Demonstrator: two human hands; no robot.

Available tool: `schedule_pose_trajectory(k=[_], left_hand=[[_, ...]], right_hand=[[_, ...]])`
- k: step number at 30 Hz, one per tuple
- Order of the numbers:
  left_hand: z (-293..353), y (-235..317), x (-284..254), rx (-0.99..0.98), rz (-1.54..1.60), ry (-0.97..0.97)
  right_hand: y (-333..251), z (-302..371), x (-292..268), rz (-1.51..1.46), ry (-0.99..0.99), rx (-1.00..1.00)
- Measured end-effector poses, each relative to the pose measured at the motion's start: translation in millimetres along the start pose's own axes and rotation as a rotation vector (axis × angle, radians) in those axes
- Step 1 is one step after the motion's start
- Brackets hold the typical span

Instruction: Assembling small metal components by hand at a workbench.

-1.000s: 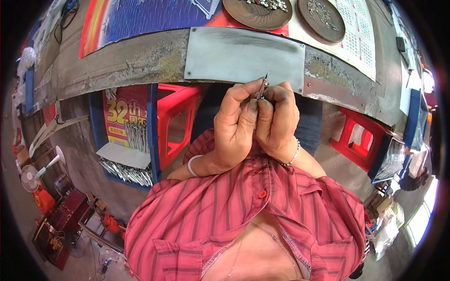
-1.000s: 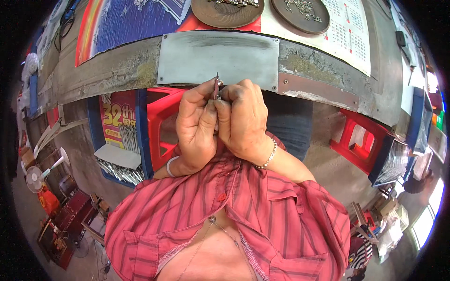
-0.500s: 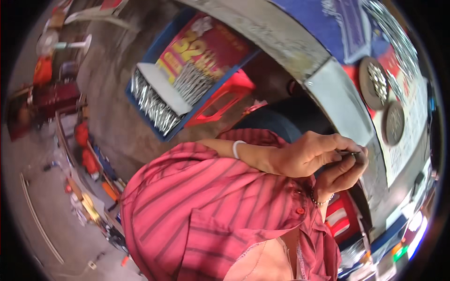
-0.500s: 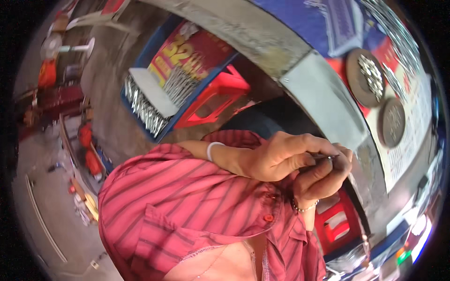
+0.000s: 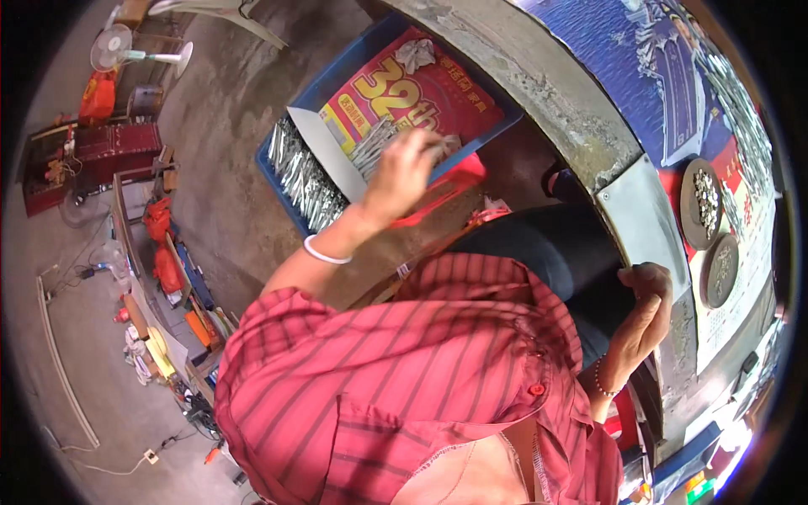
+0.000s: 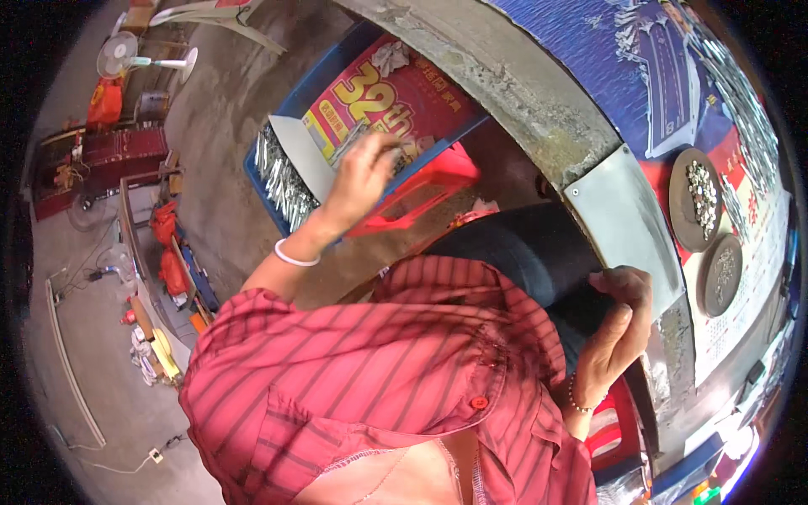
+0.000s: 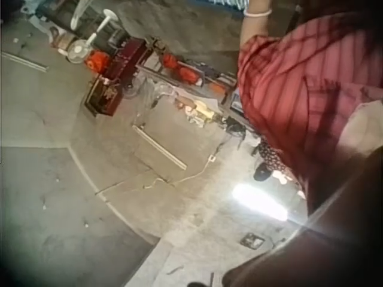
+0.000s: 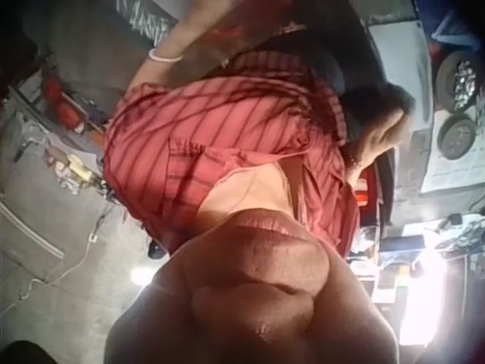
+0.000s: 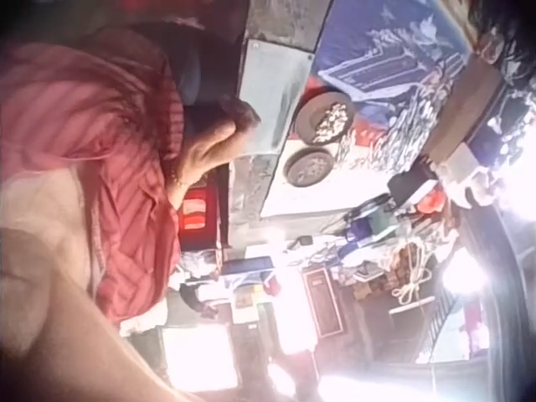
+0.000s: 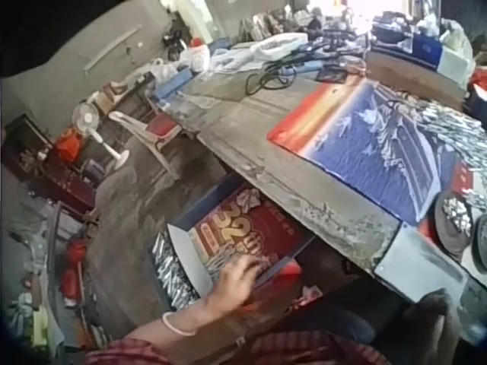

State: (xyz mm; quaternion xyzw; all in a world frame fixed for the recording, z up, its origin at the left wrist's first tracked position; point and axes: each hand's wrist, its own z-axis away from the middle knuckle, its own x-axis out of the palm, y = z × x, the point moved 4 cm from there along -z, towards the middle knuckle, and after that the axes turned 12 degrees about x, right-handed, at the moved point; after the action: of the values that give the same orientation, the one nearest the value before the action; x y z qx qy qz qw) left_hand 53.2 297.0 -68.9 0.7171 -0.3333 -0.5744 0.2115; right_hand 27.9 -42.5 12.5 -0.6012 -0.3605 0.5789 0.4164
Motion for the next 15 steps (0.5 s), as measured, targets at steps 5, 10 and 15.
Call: schedule_pose_trajectory(k=[5, 10, 15], left_hand=[[21.7, -58.6, -3.2, 0.043, -0.300, -0.206], [28.6, -51.1, -5.2, 0.040, -0.390, -0.290], [-70.5, 83.6, 3.1, 0.177, -0.046, -0.243]], right_hand=[[-13.5, -9.0, -2.8, 0.171, -0.086, -0.045], [-3.2, -7.8, -42.1, 0.171, -0.133, -0.121], [21.8, 15.0, -117.2, 0.077, 0.331, -0.010]])
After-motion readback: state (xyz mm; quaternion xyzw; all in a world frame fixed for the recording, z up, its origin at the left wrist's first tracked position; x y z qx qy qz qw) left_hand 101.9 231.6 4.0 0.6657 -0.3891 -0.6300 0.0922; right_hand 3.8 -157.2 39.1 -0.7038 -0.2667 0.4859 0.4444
